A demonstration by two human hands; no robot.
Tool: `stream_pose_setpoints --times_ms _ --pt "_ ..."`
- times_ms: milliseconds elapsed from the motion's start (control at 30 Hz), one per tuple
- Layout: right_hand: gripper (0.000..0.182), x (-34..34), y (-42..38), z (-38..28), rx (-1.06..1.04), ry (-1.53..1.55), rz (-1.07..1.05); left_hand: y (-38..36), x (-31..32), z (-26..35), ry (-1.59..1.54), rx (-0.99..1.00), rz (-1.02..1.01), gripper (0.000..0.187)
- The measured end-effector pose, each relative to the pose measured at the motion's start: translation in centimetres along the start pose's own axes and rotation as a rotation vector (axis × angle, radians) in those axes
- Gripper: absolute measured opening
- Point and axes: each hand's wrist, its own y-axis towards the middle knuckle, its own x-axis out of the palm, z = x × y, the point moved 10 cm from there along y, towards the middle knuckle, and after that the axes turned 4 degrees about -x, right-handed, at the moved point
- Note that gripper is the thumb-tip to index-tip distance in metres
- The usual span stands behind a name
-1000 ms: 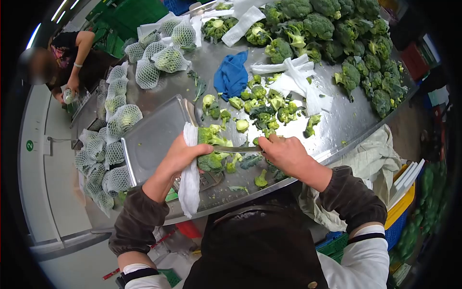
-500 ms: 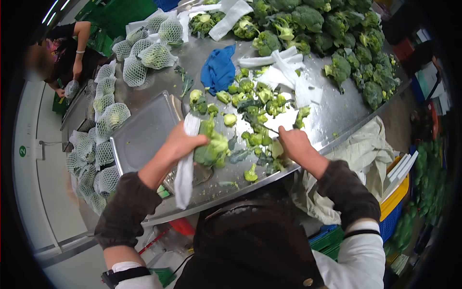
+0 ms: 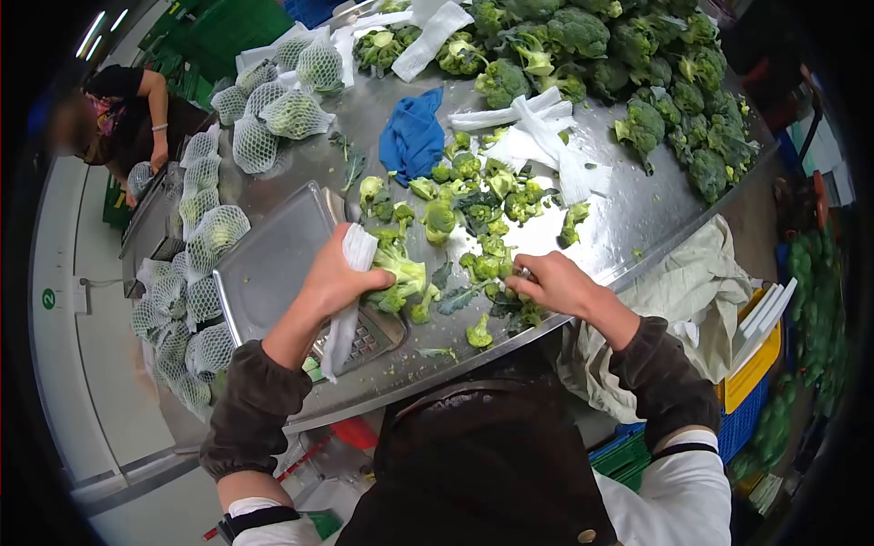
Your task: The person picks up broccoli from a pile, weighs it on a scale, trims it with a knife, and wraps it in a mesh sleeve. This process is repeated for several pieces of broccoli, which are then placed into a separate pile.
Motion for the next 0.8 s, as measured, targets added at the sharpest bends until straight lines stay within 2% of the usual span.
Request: stream_pose_setpoints --times_ms 100,233,300,333,467,533,600,667,733,767,800 --pt "0.026 0.5 -0.4 -4.3 -0.204 -0.045 -0.157 -0.2 -0.4 0.6 -0.017 0.024 0.042 0.070" --pt "0.022 -0.3 0.8 -5.5 -0.244 -0.142 -0.152 -0.8 0.0 2.4 -0.030 0.096 0.040 0.069" --pt "0.022 -0.5 1.1 -5.7 -0.265 -0.181 -0.173 -1.2 0.1 4.0 0.017 0.220 0.057 0.067" --pt "0.022 -0.4 1.3 -5.9 -0.292 -0.223 -0.194 -1.2 0.3 4.3 0.016 0.221 0.057 0.067" --pt "0.019 0.2 2.1 -6.1 -0.272 -0.297 -0.231 -1.0 2.3 5.1 0.145 0.170 0.001 0.069" --pt "0.018 0.4 3.0 -4.3 -0.177 -0.346 -0.190 -0.7 2.0 5.5 0.204 0.248 0.143 0.070" --pt "0.017 0.2 3.3 -3.7 -0.147 -0.358 -0.197 -0.5 2.6 5.4 0.186 0.238 0.155 0.071" --pt "0.017 0.1 3.5 -2.8 -0.108 -0.369 -0.193 -0.7 2.6 6.7 0.202 0.377 0.234 0.069" --pt "0.017 0.9 3.3 -2.1 -0.094 -0.404 -0.172 -0.6 3.4 6.4 0.216 0.388 0.219 0.069" --pt "0.017 0.9 3.6 -1.5 -0.093 -0.400 -0.172 -1.1 3.7 7.2 0.332 0.499 0.274 0.069" --pt "0.017 1.6 3.6 0.3 -0.038 -0.464 -0.310 -1.6 4.1 8.2 0.446 0.612 0.327 0.069"
